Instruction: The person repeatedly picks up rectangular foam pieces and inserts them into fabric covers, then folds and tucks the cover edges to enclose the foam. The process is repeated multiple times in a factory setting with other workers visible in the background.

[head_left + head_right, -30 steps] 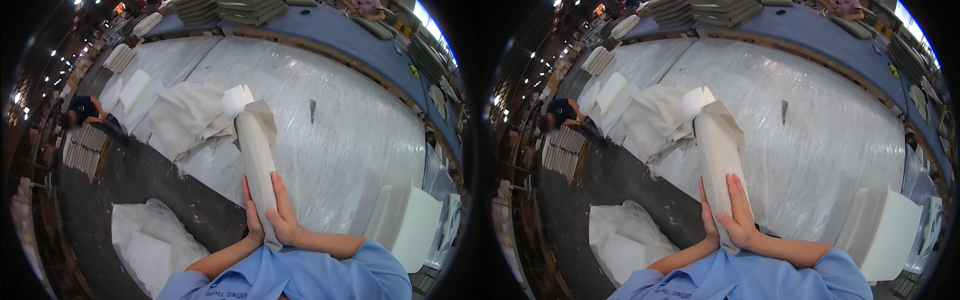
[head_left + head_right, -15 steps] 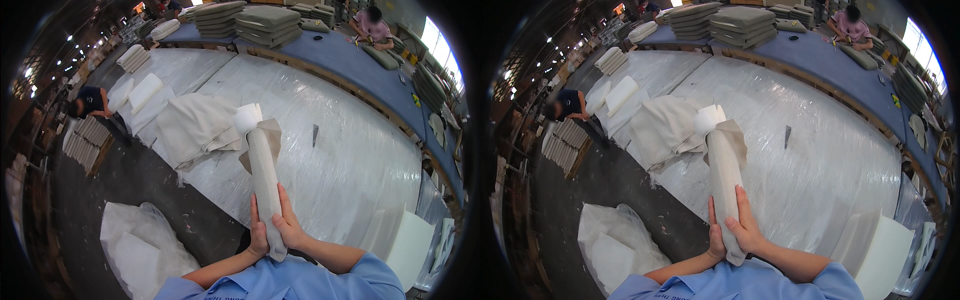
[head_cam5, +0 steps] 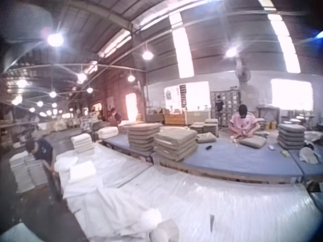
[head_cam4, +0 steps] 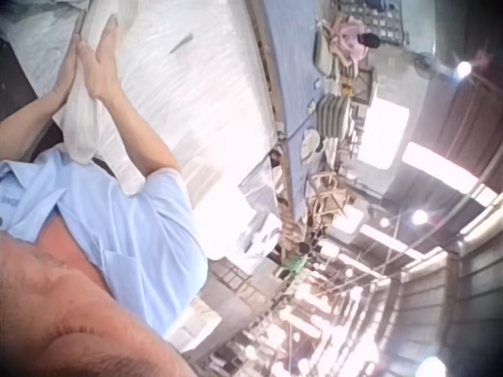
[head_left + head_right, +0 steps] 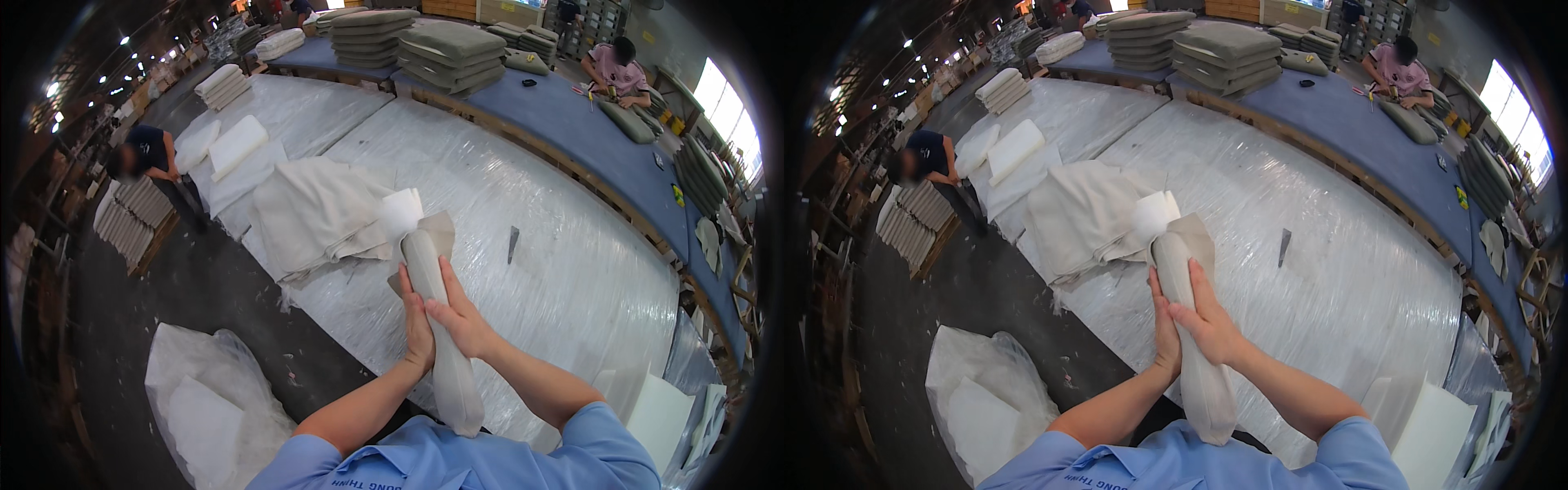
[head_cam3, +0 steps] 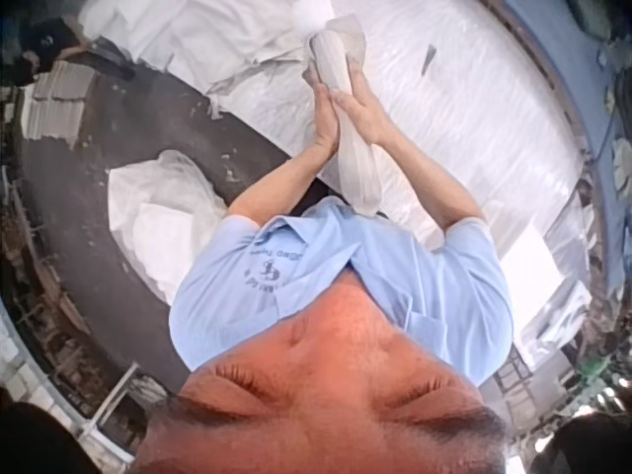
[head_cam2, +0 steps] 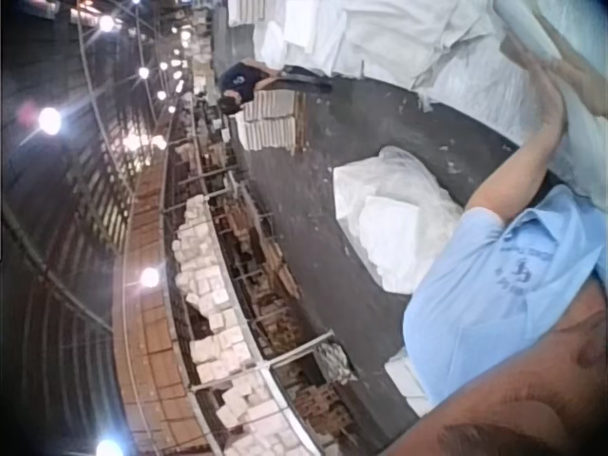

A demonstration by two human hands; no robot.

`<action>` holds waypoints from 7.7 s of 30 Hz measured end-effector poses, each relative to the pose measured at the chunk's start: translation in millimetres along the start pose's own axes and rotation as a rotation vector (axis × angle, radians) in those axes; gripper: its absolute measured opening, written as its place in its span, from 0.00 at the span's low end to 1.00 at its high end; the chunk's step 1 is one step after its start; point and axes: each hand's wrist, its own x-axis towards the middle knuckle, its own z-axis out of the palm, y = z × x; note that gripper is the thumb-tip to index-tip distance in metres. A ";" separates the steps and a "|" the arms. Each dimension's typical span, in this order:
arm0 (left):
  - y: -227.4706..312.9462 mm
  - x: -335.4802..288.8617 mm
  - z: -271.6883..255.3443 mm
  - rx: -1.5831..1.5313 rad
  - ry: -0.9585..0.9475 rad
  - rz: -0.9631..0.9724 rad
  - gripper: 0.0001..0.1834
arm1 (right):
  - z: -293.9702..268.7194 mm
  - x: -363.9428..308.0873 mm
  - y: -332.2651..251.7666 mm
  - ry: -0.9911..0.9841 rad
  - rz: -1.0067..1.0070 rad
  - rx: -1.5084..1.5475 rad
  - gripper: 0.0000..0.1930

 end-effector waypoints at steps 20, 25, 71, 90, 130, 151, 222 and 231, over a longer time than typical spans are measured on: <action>-24.2 143.2 -29.4 0.167 -0.274 0.188 0.37 | -12.7 -56.2 -3.4 0.138 0.030 0.080 0.56; -17.4 153.8 -26.8 0.139 -0.323 -0.051 0.34 | -21.9 -31.7 1.3 0.188 -0.022 -0.066 0.55; 2.3 217.2 30.2 -0.010 -0.323 -0.175 0.26 | -88.0 201.3 42.5 0.784 -0.110 -0.171 0.24; -3.6 184.5 -74.2 0.280 -0.535 -0.038 0.39 | -93.3 115.5 16.4 0.483 -0.247 -0.169 0.23; -98.7 -13.3 -124.8 0.145 -0.182 -0.993 0.50 | -23.5 -127.0 -93.2 0.593 0.202 -0.248 0.45; 35.2 -98.2 -43.2 -0.115 -0.225 -0.062 0.42 | 38.2 -112.1 10.5 0.130 0.092 0.194 0.28; 22.2 113.9 -41.4 0.525 -0.228 0.271 0.26 | -61.7 30.1 30.0 0.492 -0.278 -0.358 0.13; -0.4 164.5 -48.6 0.150 -0.627 0.118 0.04 | -54.1 91.4 16.9 0.548 0.058 0.382 0.15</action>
